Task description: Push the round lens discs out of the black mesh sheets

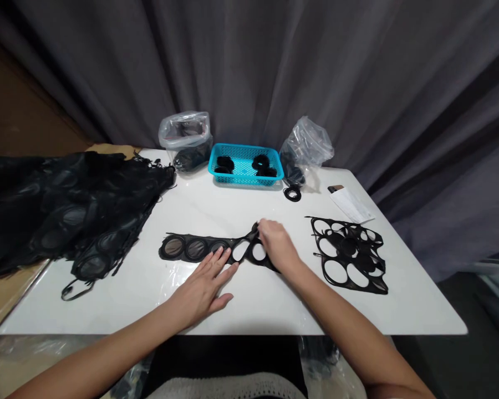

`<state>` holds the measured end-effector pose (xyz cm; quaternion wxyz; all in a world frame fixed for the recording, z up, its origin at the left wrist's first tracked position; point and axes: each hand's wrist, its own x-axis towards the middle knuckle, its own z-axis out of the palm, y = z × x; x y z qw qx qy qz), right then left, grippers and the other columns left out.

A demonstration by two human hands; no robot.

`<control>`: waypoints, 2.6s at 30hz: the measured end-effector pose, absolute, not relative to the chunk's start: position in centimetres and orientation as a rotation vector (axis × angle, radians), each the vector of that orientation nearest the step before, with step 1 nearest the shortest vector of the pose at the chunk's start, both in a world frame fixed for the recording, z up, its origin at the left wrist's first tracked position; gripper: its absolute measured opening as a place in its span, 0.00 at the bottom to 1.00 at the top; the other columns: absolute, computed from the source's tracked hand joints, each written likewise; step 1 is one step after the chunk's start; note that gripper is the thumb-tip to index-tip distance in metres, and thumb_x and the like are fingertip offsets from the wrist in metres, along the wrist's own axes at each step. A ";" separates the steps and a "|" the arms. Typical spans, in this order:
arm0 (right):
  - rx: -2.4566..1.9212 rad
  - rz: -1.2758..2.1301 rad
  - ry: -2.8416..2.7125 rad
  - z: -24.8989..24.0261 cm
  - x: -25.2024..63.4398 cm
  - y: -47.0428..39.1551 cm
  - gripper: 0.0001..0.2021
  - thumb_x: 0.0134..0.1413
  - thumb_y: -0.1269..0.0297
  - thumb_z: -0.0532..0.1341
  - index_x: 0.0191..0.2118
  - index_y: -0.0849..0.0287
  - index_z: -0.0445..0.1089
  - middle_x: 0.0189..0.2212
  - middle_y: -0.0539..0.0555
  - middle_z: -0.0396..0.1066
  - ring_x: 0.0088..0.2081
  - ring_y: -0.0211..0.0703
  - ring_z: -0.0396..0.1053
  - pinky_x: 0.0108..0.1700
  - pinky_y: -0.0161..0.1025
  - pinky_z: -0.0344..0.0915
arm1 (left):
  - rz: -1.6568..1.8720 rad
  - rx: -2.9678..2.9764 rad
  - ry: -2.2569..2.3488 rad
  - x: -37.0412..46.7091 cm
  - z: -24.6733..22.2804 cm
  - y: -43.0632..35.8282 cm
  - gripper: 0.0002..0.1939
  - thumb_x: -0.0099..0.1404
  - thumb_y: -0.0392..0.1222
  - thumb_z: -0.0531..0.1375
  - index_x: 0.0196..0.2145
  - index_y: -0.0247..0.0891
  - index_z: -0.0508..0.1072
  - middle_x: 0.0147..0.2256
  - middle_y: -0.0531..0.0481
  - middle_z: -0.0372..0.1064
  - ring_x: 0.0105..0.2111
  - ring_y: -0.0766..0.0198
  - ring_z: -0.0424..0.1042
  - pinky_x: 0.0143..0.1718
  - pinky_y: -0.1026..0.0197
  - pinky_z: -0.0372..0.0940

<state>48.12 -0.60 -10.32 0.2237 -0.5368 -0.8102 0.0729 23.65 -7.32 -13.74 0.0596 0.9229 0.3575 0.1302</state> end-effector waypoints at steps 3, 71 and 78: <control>-1.614 0.216 -1.981 -9.3 49.2 1.7 0.09 0.68 0.63 0.49 0.36 0.60 0.60 0.36 0.57 0.70 0.30 0.42 0.63 0.36 0.40 0.58 | 0.390 2.818 1.071 23.2 -13.5 -7.5 0.36 0.67 0.52 0.61 0.66 0.34 0.57 0.68 0.32 0.42 0.69 0.45 0.43 0.65 0.44 0.52; -1.022 1.143 -2.242 -10.9 36.2 -0.3 0.07 0.64 0.66 0.56 0.33 0.61 0.62 0.42 0.54 0.66 0.42 0.41 0.65 0.47 0.41 0.60 | 0.562 2.731 1.510 15.9 -14.8 -10.0 0.26 0.69 0.44 0.59 0.61 0.31 0.66 0.65 0.34 0.53 0.65 0.46 0.54 0.63 0.45 0.56; -0.889 0.652 -2.470 -12.2 35.6 -2.8 0.05 0.68 0.69 0.51 0.41 0.61 0.63 0.44 0.60 0.68 0.48 0.49 0.62 0.50 0.47 0.61 | 0.531 2.727 1.556 16.0 -14.9 -10.1 0.28 0.68 0.46 0.60 0.62 0.33 0.65 0.65 0.34 0.52 0.66 0.42 0.52 0.61 0.44 0.58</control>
